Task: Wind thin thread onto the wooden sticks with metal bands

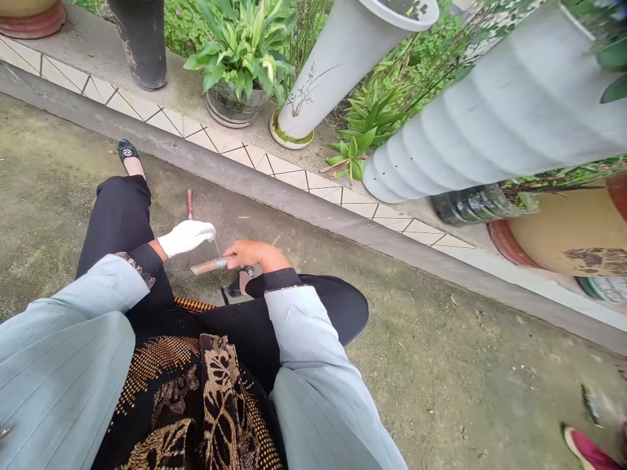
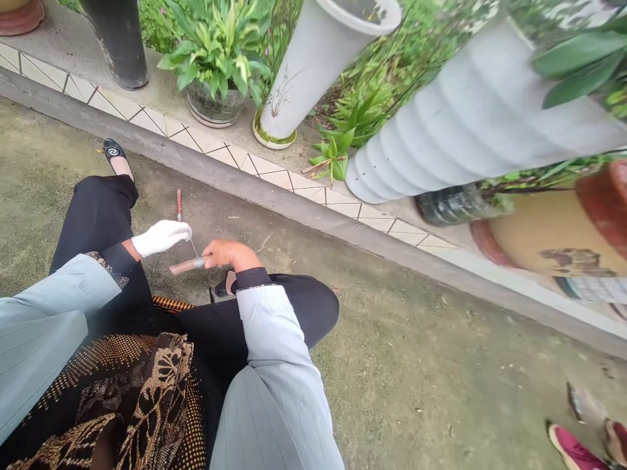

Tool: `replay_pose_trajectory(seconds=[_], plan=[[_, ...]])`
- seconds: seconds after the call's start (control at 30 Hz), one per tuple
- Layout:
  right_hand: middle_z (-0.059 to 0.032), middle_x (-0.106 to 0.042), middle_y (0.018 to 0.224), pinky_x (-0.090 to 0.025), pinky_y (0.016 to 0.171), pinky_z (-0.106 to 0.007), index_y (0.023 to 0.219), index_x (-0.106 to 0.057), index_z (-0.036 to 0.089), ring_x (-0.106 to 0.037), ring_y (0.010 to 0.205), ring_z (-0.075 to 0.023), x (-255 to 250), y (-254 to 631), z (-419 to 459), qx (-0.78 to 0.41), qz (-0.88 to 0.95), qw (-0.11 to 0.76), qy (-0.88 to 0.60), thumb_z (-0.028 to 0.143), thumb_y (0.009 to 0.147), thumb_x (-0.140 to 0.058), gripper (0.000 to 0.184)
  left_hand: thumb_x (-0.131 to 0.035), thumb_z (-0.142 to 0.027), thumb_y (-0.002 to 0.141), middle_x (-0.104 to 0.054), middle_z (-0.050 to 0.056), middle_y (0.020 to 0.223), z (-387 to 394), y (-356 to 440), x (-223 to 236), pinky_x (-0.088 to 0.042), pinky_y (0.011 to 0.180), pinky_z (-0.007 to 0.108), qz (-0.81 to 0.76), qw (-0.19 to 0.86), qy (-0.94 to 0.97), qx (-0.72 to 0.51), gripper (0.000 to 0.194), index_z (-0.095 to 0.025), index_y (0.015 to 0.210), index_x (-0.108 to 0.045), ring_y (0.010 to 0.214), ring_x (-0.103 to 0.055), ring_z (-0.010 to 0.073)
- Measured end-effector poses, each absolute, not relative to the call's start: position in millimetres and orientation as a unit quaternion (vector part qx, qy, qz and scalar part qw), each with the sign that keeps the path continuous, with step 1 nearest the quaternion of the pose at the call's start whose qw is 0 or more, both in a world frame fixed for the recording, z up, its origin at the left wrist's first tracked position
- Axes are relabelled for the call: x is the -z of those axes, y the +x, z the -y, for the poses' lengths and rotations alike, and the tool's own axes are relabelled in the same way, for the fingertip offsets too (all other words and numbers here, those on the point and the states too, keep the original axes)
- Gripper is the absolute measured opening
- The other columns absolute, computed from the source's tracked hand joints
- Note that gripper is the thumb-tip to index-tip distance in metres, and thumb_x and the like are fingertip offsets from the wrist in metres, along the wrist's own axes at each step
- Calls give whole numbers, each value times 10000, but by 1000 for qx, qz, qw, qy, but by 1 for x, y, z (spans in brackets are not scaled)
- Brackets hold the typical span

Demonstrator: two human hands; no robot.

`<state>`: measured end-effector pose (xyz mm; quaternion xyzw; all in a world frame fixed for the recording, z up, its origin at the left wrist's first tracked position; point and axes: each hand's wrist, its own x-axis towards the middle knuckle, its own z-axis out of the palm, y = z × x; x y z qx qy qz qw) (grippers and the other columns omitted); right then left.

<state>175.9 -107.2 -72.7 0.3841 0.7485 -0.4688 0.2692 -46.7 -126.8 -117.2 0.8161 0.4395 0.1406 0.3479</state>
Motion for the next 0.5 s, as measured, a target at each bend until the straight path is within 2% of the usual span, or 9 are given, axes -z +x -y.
replay_pose_trajectory(seconds=[0.03,0.1,0.2,0.27,0.3,0.37,0.5], plan=[[12,-674,754,-402,627,-234,1009,-734,203,-569,652,-117,67,178,108,525,-737,247,346,251,767,-658,258,-378,-356,915,-683,39,845,125,-48,119,-452,791,285,-451,362,803,-148,332,-165,840,-639,781,-600,168],[31,-632,719,-405,627,-228,1044,-714,182,-534,634,-103,56,185,107,605,-717,148,313,278,751,-659,312,-382,-359,908,-664,46,795,122,-47,122,-454,736,287,-464,400,775,-158,335,-157,813,-632,727,-579,164],[20,-606,745,-418,621,-224,1042,-667,151,-509,624,-91,46,198,102,636,-662,-71,391,310,758,-641,327,-343,-394,935,-626,40,707,124,-43,124,-436,635,264,-456,453,749,-159,396,-146,816,-629,620,-526,140],[-1,-601,772,-431,623,-225,974,-635,137,-498,611,-84,47,203,98,626,-617,-162,448,303,801,-586,244,-348,-421,940,-613,26,683,126,-40,122,-425,624,245,-431,470,757,-141,415,-142,820,-630,593,-504,123],[-11,-604,781,-437,626,-227,949,-623,136,-500,609,-85,50,204,97,612,-608,-175,475,292,819,-560,212,-363,-429,936,-620,23,696,128,-39,121,-427,643,239,-414,476,765,-129,410,-141,823,-631,608,-513,121],[-29,-626,799,-438,644,-237,956,-623,141,-527,639,-105,57,203,94,545,-629,-145,535,268,837,-543,192,-373,-426,933,-651,26,760,129,-38,119,-437,711,237,-386,472,785,-106,395,-145,831,-632,679,-556,129],[-91,-697,955,-416,725,-277,1038,-665,172,-609,862,-197,71,193,93,335,-725,18,601,275,844,-583,235,-355,-375,941,-685,27,850,131,-38,119,-432,774,243,-378,390,837,-69,358,-174,839,-633,770,-600,151]])
